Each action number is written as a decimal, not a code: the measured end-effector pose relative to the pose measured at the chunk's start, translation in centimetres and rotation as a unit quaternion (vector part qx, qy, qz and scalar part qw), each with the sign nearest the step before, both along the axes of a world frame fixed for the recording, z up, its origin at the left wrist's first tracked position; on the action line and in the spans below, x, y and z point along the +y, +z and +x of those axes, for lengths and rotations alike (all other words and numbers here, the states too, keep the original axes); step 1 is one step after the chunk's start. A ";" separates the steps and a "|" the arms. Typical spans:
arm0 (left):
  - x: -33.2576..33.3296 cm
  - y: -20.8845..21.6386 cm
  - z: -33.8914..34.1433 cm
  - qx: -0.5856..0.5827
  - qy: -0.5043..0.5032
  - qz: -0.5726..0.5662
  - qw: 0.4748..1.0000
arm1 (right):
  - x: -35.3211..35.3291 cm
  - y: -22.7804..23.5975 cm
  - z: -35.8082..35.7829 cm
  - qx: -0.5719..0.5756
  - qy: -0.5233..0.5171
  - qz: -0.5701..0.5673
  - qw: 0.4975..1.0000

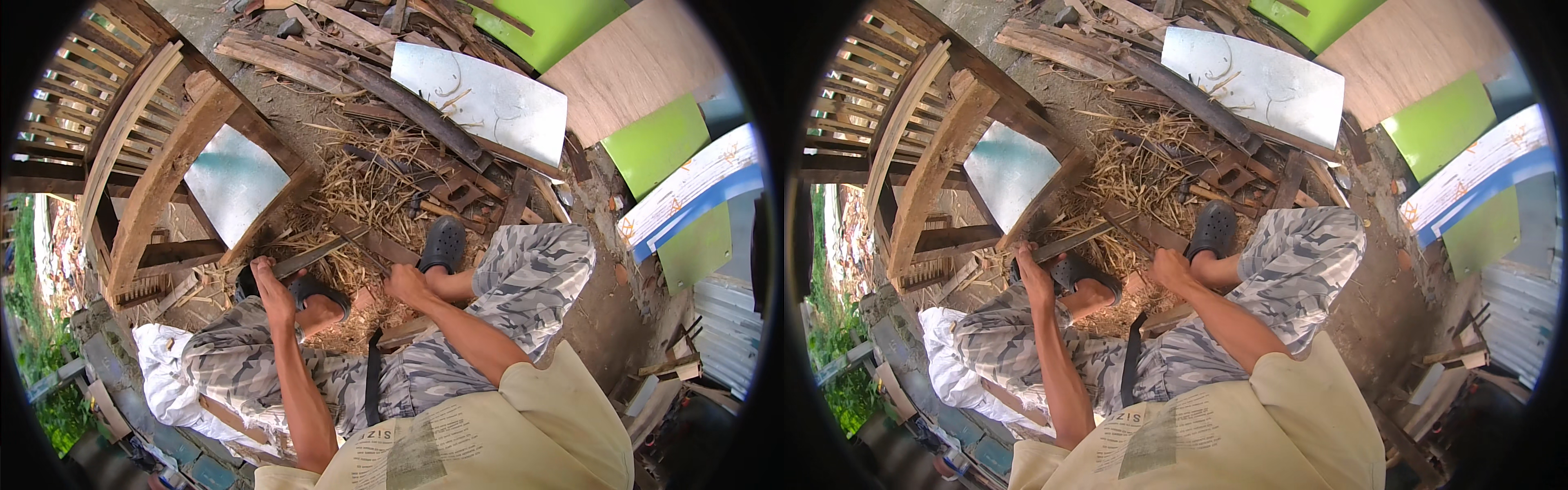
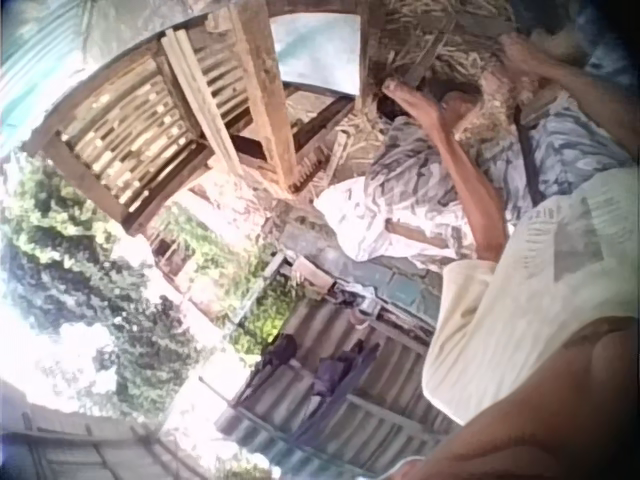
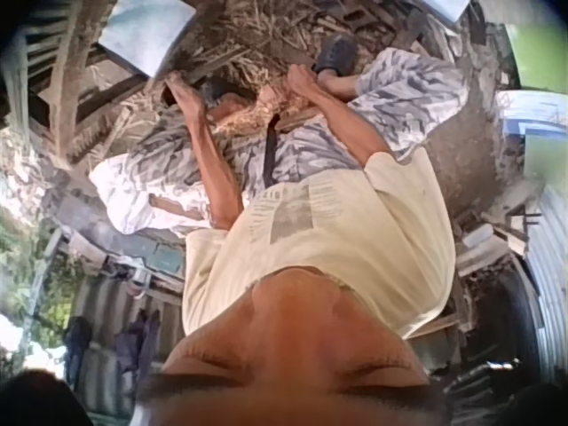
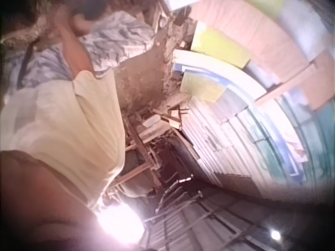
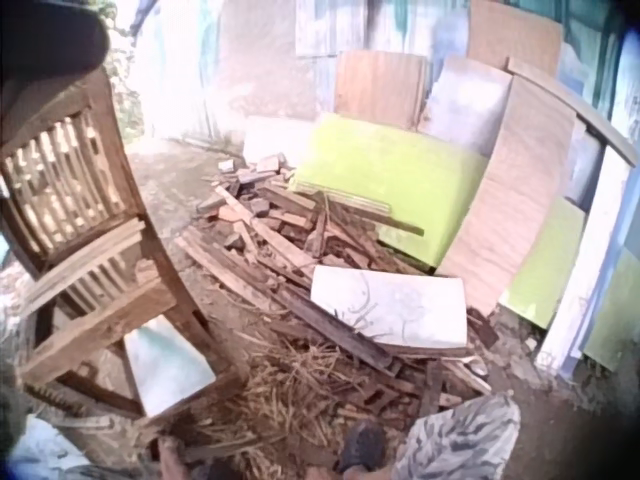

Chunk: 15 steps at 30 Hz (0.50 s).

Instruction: The person sits on the ground and uses a knife to shave thin wooden sticks, then places them into the slats of a wooden chair. The person repeatedly shaves sticks and inserts them into the chair frame.

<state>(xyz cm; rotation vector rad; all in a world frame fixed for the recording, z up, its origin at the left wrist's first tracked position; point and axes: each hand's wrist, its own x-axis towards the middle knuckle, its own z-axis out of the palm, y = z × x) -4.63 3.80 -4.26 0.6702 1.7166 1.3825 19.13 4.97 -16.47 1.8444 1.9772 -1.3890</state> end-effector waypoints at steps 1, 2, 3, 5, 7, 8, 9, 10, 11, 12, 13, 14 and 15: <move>0.1 0.2 0.1 -0.005 0.000 0.005 1.000 | 0.5 0.1 0.8 -0.012 0.010 -0.010 1.000; 0.0 0.3 0.4 0.000 0.005 -0.003 1.000 | 0.8 0.2 1.0 -0.024 0.019 -0.020 0.999; 0.3 0.5 0.4 0.001 0.004 -0.002 1.000 | 0.5 0.3 0.2 0.013 0.027 0.012 0.999; 0.4 0.6 0.6 0.000 0.006 -0.006 1.000 | -0.4 2.6 -1.4 0.086 0.050 0.070 0.993; 0.4 0.5 0.2 0.004 -0.010 -0.017 1.000 | -0.2 1.8 -1.4 0.074 0.019 0.026 0.997; 0.5 0.5 0.1 0.006 -0.019 -0.022 1.000 | -0.1 1.6 -1.3 0.069 0.003 0.005 0.998; 0.3 0.2 0.1 -0.003 -0.006 -0.016 1.000 | -0.1 1.4 -1.0 0.065 0.007 0.006 0.998; 0.2 -0.1 0.0 -0.012 0.009 -0.010 1.000 | 0.2 2.0 -0.9 0.063 0.013 0.005 0.998; 0.0 -0.3 -0.2 -0.020 0.023 -0.005 1.000 | 0.3 2.5 -1.0 0.061 0.020 0.005 0.998; -0.3 -0.5 -0.4 -0.016 0.016 -0.007 1.000 | 0.1 3.3 -1.3 0.064 0.037 0.040 0.996; -0.2 0.0 0.0 -0.015 0.009 -0.010 1.000 | -0.4 4.3 -1.5 0.065 0.055 0.074 0.994; -0.2 0.3 0.3 -0.013 0.003 -0.013 1.000 | -0.6 4.7 -1.5 0.066 0.073 0.107 0.989; 0.1 0.3 0.3 -0.003 -0.002 -0.009 1.000 | -0.3 3.6 -1.3 0.046 0.054 0.073 0.995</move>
